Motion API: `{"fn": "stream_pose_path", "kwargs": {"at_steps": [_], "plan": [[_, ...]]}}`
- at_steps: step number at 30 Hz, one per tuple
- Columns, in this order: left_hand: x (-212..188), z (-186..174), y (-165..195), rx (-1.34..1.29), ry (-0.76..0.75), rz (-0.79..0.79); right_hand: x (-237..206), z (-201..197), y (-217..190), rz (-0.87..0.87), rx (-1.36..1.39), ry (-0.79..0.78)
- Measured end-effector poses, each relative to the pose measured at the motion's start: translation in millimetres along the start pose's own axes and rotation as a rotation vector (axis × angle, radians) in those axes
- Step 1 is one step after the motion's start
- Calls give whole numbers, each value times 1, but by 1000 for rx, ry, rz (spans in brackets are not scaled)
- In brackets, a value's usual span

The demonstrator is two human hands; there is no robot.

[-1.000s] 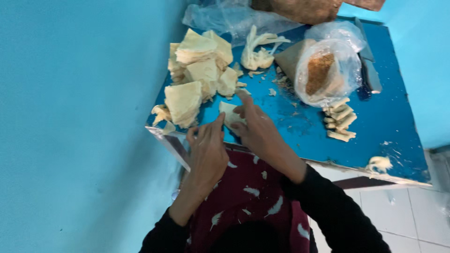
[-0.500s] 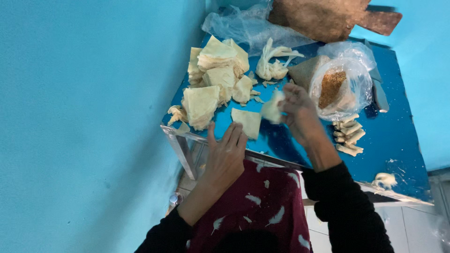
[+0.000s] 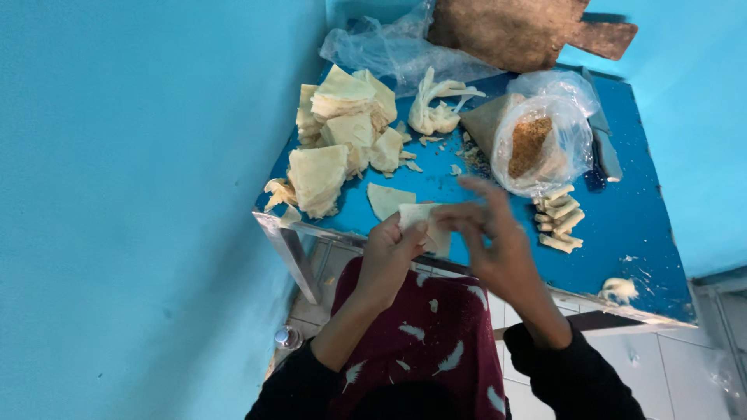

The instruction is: The person sits at a blue metal table folding thin triangular dough sheets around a brown filling taken by hand from a plastic-lined container, pressing each wrapper closed and setting the finished piece with a growing pile of folded pieces on the table.

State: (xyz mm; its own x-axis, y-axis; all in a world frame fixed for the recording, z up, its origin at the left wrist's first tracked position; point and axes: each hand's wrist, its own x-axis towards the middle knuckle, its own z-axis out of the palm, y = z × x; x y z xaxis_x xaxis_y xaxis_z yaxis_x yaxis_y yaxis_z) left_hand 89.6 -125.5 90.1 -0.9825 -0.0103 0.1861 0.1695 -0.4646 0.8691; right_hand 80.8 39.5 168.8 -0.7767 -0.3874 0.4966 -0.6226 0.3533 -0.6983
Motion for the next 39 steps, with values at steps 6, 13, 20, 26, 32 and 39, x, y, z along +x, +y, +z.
{"fn": "stream_pose_path", "kwargs": {"at_steps": [6, 13, 20, 26, 32, 39], "plan": [[-11, 5, 2, -285, -96, -53, -13, -7, 0, -39, -4, 89], [-19, 25, 4, -9, -131, 38, -26, 3, 5, -103, -186, 175], [-25, 31, 8, -41, -118, -20, -23, -15, -5, 151, -39, 120], [-28, 31, 3, 357, 61, 65, -26, -19, -3, 306, 61, 50], [-28, 26, 0, 106, -31, 109, -22, -20, 10, 337, 296, 74], [-24, 23, -10, 221, 109, 49, -22, -21, 24, 353, 308, 70]]}}
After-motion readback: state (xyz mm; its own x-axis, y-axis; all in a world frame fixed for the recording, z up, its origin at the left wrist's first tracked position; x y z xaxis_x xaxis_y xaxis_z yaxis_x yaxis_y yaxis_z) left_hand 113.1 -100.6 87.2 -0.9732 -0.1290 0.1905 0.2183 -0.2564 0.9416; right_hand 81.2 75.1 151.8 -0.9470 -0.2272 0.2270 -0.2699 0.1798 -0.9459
